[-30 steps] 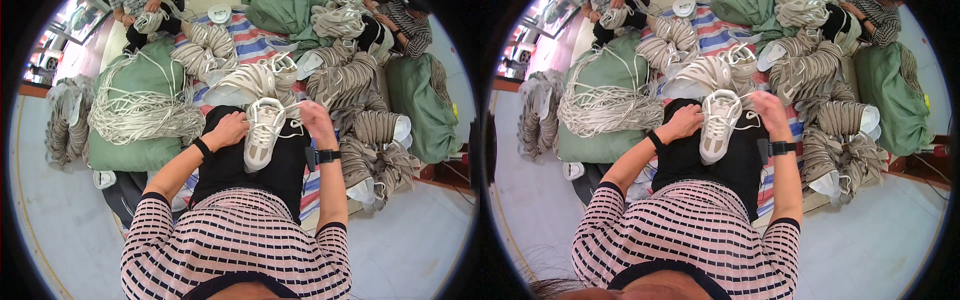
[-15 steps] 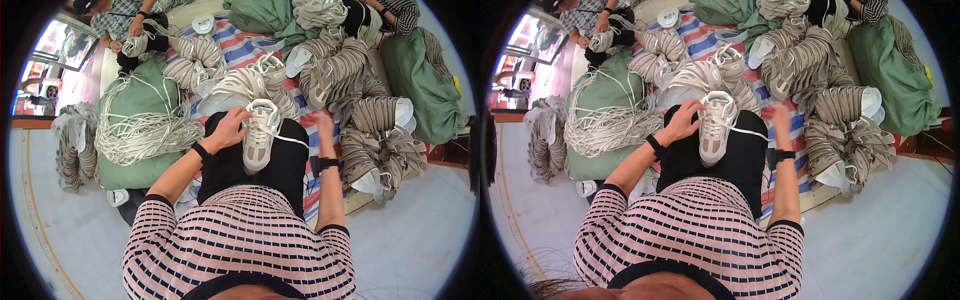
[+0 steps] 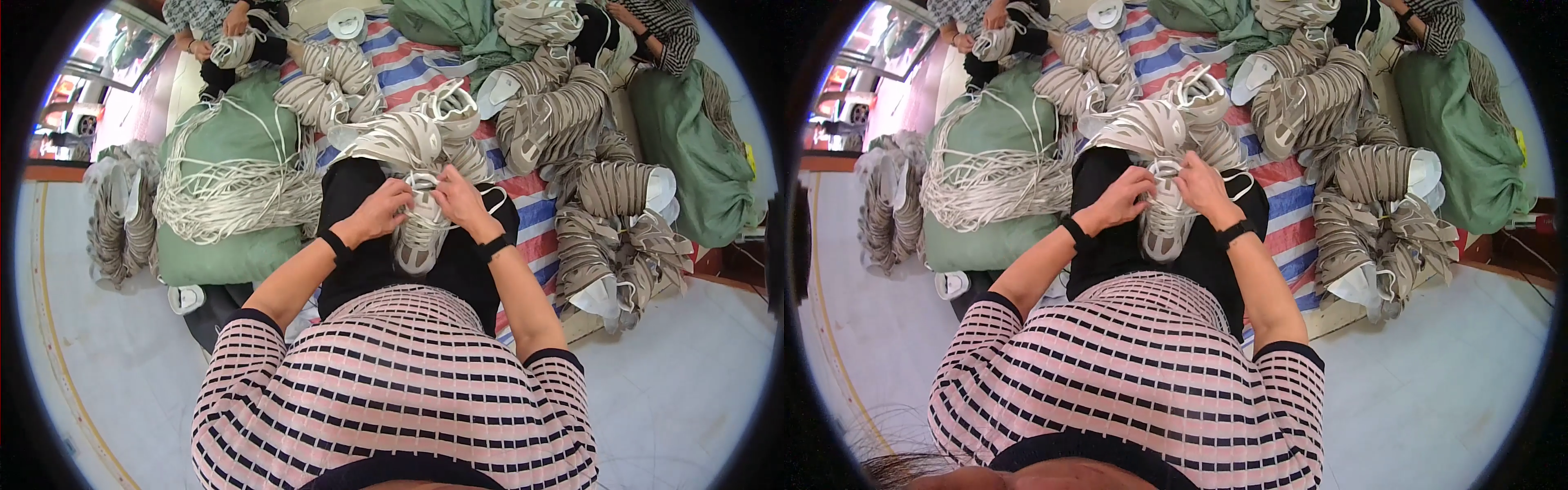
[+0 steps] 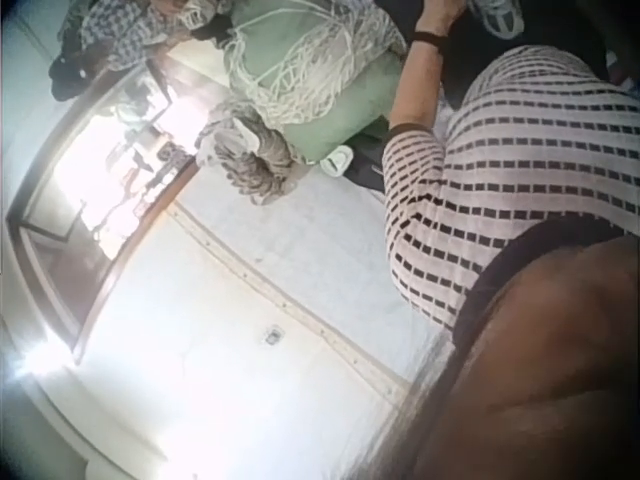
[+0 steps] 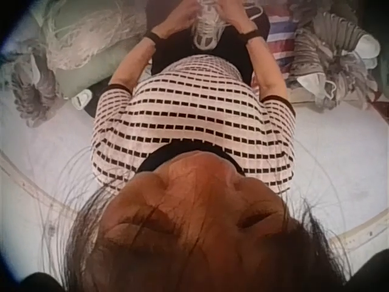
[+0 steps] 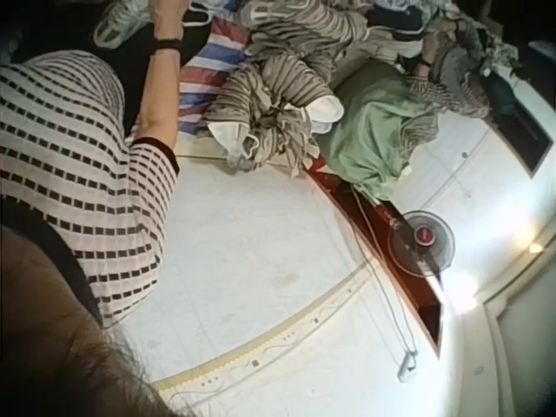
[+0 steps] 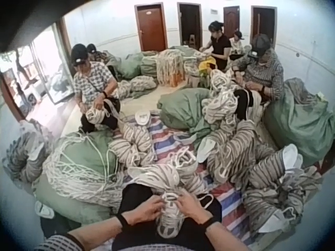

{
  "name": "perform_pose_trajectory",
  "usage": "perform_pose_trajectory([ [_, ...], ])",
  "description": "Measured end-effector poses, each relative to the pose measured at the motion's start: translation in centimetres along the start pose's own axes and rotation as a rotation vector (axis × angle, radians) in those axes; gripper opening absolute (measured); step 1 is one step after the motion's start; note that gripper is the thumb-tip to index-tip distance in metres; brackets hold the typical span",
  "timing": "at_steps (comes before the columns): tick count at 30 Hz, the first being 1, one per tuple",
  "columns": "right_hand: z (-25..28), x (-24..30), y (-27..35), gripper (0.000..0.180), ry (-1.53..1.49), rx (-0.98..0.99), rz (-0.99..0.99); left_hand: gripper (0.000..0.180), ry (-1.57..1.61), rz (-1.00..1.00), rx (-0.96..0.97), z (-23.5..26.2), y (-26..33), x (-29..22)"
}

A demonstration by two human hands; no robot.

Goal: The recorder is lacing a white sneaker while sitting on the floor with several other people performing the same task in a manufacturing or assembly setting.

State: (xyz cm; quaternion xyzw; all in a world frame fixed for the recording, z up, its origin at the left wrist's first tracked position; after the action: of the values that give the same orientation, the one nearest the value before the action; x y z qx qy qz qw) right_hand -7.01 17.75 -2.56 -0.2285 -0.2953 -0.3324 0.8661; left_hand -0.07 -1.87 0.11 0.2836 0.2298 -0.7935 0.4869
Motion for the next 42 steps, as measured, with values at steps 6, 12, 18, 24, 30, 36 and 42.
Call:
perform_pose_trajectory([
  [6, 1.7, -0.4, 1.8, 0.013, -0.103, -0.232, -0.032, 0.039, 0.046, -0.062, -0.010, -0.4, -1.1, -0.5],
  [12, 3.0, 4.7, 1.5, 0.022, 0.205, 0.047, 0.051, 0.032, 0.099, -0.029, -0.100, 0.1, -1.9, 3.1],
  [18, 1.9, 2.3, 0.3, 0.016, 0.134, 0.046, -0.025, 0.029, 0.168, -0.026, -0.094, 0.6, -3.6, 3.8],
  [24, 3.4, -0.9, -0.6, 0.013, 0.095, -0.269, -0.136, 0.028, 0.115, -0.014, -0.111, -0.3, -3.6, 4.4],
  [30, 4.3, -3.5, 2.2, 0.017, -0.664, -0.331, -0.510, 0.024, 0.046, 0.034, -0.042, 0.5, -3.8, 2.3],
  [36, 2.5, -1.9, 6.2, 0.029, -0.450, -0.235, -0.538, 0.017, -0.137, -0.088, -0.119, 1.1, -2.5, -0.4],
  [42, 3.3, 1.5, 5.6, 0.012, -0.006, -0.018, -0.347, 0.009, -0.326, -0.174, -0.073, 0.4, -2.3, -0.4],
])
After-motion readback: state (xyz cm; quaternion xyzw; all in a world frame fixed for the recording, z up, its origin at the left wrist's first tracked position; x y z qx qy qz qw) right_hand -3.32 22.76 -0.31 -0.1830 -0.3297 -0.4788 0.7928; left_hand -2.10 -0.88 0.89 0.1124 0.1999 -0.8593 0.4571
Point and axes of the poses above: each hand's wrist, its own y-axis away from the middle knuckle, its own z-axis out of the back of the hand, x = y × z, the point moved 1 cm from there along -y, towards the middle knuckle, and after that the axes turned 4 degrees about z, right-handed, at the moved point
